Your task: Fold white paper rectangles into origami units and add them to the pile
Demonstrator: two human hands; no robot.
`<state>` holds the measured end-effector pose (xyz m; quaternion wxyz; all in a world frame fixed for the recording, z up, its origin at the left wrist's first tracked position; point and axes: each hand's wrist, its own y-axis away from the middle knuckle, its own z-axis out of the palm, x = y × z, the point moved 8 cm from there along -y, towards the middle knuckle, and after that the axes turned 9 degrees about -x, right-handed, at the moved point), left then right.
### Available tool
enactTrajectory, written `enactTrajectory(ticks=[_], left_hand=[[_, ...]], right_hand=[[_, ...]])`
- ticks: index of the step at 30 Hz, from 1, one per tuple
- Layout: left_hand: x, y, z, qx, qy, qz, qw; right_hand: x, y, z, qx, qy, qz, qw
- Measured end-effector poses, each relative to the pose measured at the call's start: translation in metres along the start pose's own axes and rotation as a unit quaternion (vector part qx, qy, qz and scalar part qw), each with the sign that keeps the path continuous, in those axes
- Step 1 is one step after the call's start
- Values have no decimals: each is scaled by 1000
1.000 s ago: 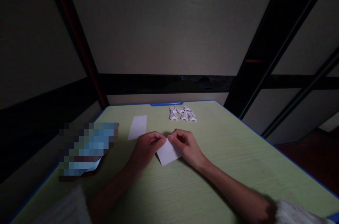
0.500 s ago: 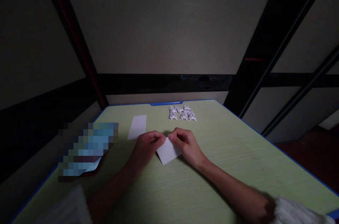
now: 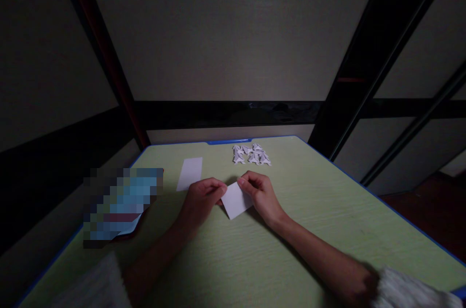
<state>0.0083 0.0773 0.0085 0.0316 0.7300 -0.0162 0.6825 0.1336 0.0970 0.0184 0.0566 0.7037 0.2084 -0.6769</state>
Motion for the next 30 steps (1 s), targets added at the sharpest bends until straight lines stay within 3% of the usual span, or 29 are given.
enactTrajectory(ticks=[10, 18, 25, 30], left_hand=[[-1, 0, -19, 69, 9, 11, 998], [-1, 0, -4, 9, -8, 7, 1000], [7, 2, -16, 67, -42, 59, 995], [21, 7, -7, 43, -136, 109, 984]], right_hand=[[2, 0, -34, 140, -33, -20, 989], [-1, 2, -8, 56, -61, 5, 997], [1, -2, -2, 24, -53, -11, 998], [-2, 1, 16, -65, 5, 1, 998]])
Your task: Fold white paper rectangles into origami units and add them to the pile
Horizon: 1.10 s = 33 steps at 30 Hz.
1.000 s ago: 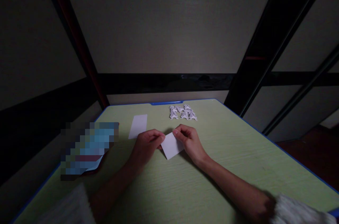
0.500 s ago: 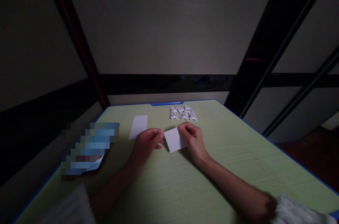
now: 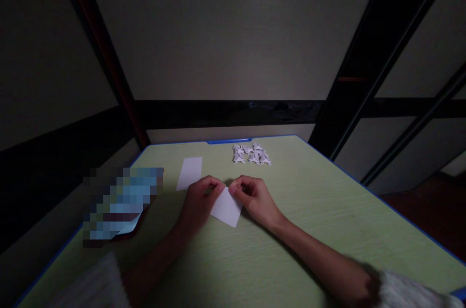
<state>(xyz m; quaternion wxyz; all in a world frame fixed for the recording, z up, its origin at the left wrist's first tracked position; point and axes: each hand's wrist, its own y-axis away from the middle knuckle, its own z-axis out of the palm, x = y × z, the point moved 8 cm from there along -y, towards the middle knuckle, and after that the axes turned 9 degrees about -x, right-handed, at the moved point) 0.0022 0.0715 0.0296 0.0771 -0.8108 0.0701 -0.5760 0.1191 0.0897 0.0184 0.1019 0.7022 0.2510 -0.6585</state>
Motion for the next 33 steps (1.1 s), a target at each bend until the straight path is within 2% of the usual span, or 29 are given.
enactTrajectory(ticks=[5, 16, 25, 27, 30, 33], left_hand=[[3, 1, 5, -24, -17, 7, 1000], [-6, -1, -8, 26, 9, 6, 1000], [-9, -3, -12, 55, 6, 1, 998], [-11, -2, -21, 83, 13, -9, 996], [-15, 2, -44, 176, 14, -31, 984], [-16, 3, -47, 186, 29, -30, 982]], right_hand=[[-6, 2, 2, -9, 23, -4, 1000], [-5, 0, -6, 23, -9, 1, 1000], [-3, -1, -8, 30, -18, -7, 999], [-2, -1, -14, 42, -15, -7, 999], [-1, -1, -29, 90, -8, -12, 996], [-1, -2, -36, 112, -5, -19, 994]])
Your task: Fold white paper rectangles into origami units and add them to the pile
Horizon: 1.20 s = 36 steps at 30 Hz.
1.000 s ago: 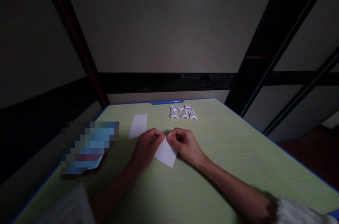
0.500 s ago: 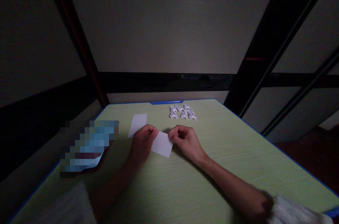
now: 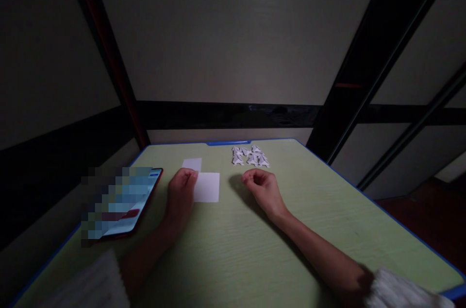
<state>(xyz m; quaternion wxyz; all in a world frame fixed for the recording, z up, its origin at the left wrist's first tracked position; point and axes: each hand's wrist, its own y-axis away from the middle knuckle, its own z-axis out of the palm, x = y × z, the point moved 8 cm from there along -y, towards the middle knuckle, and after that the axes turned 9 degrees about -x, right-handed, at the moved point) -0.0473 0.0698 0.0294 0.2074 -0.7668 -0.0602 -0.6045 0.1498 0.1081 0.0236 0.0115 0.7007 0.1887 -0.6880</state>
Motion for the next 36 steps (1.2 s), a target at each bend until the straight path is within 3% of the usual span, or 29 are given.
enactTrajectory(ticks=[6, 9, 24, 32, 36], left_hand=[[3, 11, 39, -154, 34, 15, 987], [4, 14, 44, -180, 35, 20, 983], [3, 7, 34, -126, 9, 26, 992], [1, 7, 24, -81, -8, 16, 997], [0, 2, 2, 14, -32, 9, 999]], right_hand=[[-2, 5, 24, -89, -15, 5, 996], [-3, 8, 31, -115, -17, 14, 993], [3, 6, 31, -145, 6, 47, 988], [3, 6, 29, -120, 3, 43, 992], [1, 5, 22, -95, 11, 34, 995]])
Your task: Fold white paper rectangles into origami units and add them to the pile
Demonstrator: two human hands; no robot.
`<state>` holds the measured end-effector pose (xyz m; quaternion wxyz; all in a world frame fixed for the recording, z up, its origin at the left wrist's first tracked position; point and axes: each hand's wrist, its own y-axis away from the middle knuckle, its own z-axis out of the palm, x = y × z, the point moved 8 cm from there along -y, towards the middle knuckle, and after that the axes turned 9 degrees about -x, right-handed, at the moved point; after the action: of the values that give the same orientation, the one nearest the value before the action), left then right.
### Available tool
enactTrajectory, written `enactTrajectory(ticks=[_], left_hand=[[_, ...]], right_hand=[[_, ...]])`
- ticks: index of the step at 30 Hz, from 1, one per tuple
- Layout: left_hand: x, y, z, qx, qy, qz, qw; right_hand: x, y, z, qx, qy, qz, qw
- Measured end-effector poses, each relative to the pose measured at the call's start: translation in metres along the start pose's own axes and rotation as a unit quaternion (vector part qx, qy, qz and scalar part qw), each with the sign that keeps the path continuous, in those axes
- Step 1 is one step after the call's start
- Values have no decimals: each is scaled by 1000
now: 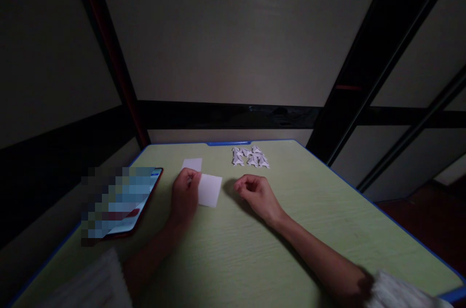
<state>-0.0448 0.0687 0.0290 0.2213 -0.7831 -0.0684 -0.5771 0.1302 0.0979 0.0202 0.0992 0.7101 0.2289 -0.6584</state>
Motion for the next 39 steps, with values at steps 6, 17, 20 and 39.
enactTrajectory(ticks=[6, 17, 20, 39], left_hand=[[-5, -1, -3, 17, 35, -21, 999], [-7, 5, 9, -1, 50, -27, 998], [-8, 5, 11, -10, 59, -28, 998], [-7, 12, 40, -152, 192, -117, 962]], right_hand=[[-8, 3, 15, -77, -27, -52, 995], [-21, 13, 29, -81, -19, -78, 993], [-19, 13, 28, -79, 31, -60, 995], [-7, 1, -10, 74, -72, -59, 993]])
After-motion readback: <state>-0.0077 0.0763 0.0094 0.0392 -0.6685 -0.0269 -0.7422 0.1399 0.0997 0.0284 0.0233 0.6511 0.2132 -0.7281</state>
